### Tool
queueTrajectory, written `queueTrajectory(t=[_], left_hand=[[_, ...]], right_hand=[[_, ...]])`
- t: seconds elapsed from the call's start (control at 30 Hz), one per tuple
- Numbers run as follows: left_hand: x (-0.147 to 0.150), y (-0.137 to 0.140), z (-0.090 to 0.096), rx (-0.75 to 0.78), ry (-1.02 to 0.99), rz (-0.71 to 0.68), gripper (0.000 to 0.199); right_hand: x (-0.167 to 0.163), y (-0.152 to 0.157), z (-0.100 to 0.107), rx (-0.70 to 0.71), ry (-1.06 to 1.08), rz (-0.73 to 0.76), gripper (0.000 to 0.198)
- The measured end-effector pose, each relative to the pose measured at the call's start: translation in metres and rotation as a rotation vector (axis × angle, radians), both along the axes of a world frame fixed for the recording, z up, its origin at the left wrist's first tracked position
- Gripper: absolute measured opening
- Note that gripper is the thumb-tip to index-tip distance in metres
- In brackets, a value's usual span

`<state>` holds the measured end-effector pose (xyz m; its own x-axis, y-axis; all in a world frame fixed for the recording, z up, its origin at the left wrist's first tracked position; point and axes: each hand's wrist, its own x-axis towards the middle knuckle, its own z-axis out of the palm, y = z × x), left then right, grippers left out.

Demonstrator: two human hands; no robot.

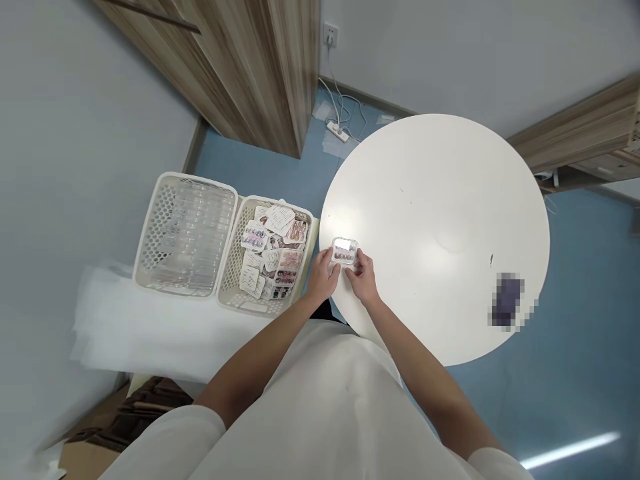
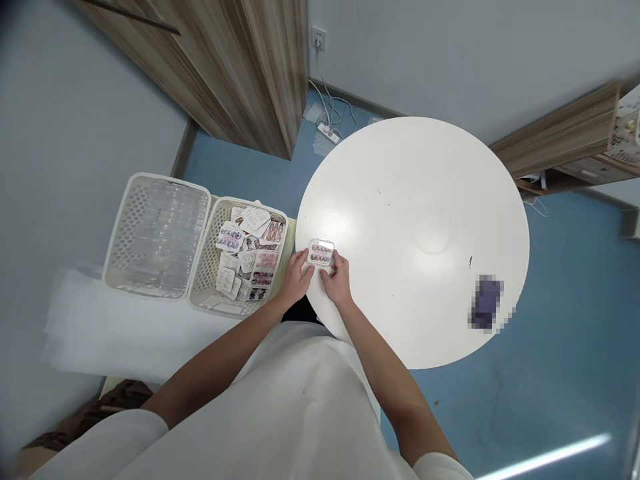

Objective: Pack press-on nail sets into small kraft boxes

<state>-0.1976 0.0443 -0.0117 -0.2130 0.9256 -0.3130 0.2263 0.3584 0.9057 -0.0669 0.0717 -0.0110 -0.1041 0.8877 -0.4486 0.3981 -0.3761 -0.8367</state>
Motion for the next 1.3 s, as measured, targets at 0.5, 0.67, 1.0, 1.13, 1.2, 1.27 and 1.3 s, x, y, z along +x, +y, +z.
queueTrajectory(t=[0.5,0.67,1.0,1.13,1.2,1.27,1.3], left_hand=[[0.025,-0.034,0.008,-0.013,0.155,0.081,0.054],[0.048,-0.083,0.014,-0.020,0.277,0.135,0.053],[0.075,-0.194,0.029,-0.124,0.332,0.352,0.046],[0.061,-0.226,0.037,-0.146,0.217,0.438,0.042],[0.053,-0.240,0.039,-0.135,0.123,0.480,0.041],[0.044,-0.253,0.041,-0.088,0.040,0.548,0.041],[0.040,-0.260,0.042,-0.057,0.006,0.590,0.041]], right_hand=[[0.019,-0.022,0.010,0.056,-0.020,0.202,0.086],[0.048,-0.060,0.019,0.080,0.056,0.284,0.074],[0.088,-0.115,0.026,0.010,0.190,0.508,0.054],[0.075,-0.124,0.025,0.007,0.213,0.637,0.040],[0.063,-0.129,0.025,0.017,0.232,0.693,0.035],[0.045,-0.135,0.027,0.030,0.241,0.736,0.033],[0.035,-0.139,0.029,0.036,0.241,0.760,0.032]])
